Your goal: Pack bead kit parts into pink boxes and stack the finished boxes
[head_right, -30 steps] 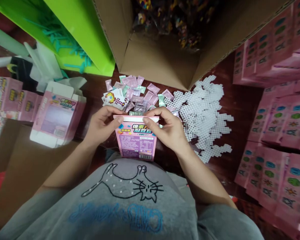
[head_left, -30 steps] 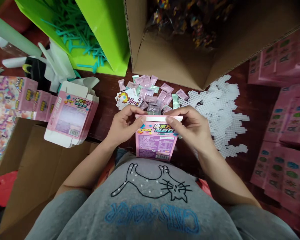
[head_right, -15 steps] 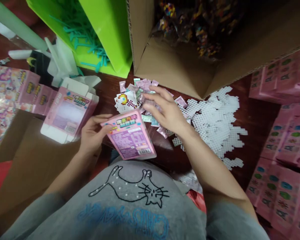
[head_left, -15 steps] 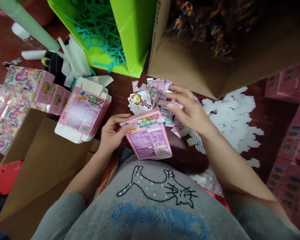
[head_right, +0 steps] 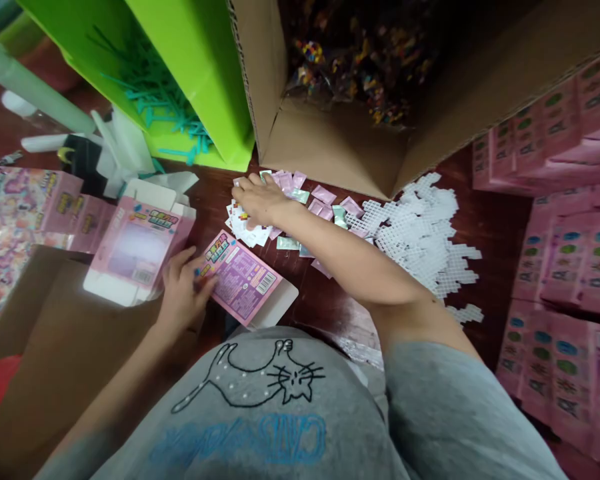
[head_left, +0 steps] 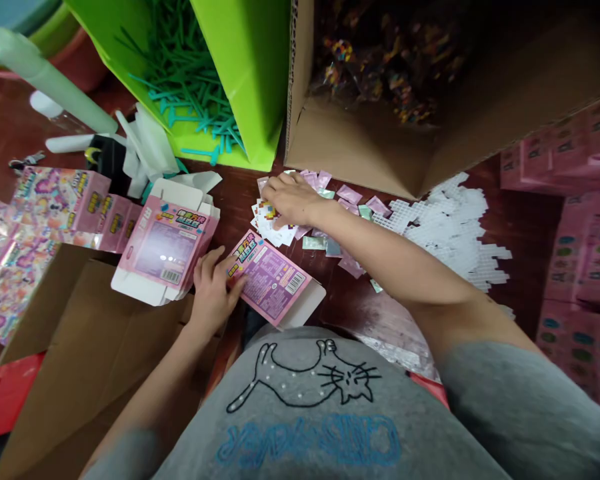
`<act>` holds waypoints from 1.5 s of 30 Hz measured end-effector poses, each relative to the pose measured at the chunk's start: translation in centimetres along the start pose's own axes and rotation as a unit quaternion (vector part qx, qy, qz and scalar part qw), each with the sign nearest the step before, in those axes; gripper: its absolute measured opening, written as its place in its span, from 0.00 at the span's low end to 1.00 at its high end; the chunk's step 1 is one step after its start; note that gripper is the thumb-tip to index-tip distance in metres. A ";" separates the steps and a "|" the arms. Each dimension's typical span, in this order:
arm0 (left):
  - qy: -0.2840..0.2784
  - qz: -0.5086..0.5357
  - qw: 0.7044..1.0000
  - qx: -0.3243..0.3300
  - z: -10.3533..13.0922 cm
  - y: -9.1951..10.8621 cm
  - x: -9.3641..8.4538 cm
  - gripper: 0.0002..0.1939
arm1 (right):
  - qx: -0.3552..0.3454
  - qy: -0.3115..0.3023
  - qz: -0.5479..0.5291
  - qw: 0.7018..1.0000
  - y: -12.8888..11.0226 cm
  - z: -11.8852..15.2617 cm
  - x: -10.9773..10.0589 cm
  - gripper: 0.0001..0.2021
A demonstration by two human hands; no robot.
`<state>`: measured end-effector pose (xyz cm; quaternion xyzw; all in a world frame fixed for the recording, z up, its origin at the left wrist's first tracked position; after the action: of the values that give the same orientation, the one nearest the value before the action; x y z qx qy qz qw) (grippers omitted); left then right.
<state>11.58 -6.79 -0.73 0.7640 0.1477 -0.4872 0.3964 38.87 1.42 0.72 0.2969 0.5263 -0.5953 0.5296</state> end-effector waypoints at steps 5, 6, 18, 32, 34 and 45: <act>-0.081 -0.008 0.994 0.071 -4.0 1.1 1.3 0.32 | -0.020 -0.050 -0.009 0.998 0.4 -1.1 0.4 0.43; -0.094 -0.008 0.993 0.076 -4.5 1.1 1.5 0.33 | -0.028 -0.051 -0.005 0.998 0.3 -1.4 0.3 0.40; -0.101 0.001 0.993 0.059 -5.6 -0.3 2.0 0.34 | 0.003 0.005 -0.006 1.000 -0.6 -0.7 -2.0 0.32; -0.112 -0.013 0.989 0.094 -6.3 0.7 1.7 0.44 | -0.008 0.105 -0.155 0.982 2.7 6.1 -4.8 0.14; -0.148 -0.008 0.979 0.138 -5.6 1.1 1.4 0.52 | -0.018 0.135 -0.188 0.973 6.5 9.7 -7.3 0.14; -0.132 0.079 0.952 0.264 -15.5 11.6 5.0 0.28 | 0.191 0.018 -0.103 0.976 4.6 13.8 3.5 0.31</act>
<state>30.78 -3.45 3.58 0.7797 -0.1006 -0.5719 0.2342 45.07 -12.14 -0.21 0.3472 0.4399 -0.7309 0.3895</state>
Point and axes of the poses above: each hand's wrist, its own z-axis away from the middle knuckle, its own x-axis out of the palm, y = z × x, the point moved 6 cm from there along -z, towards the middle knuckle, and after that the axes turned 5 degrees about x, right-handed, at the moved point
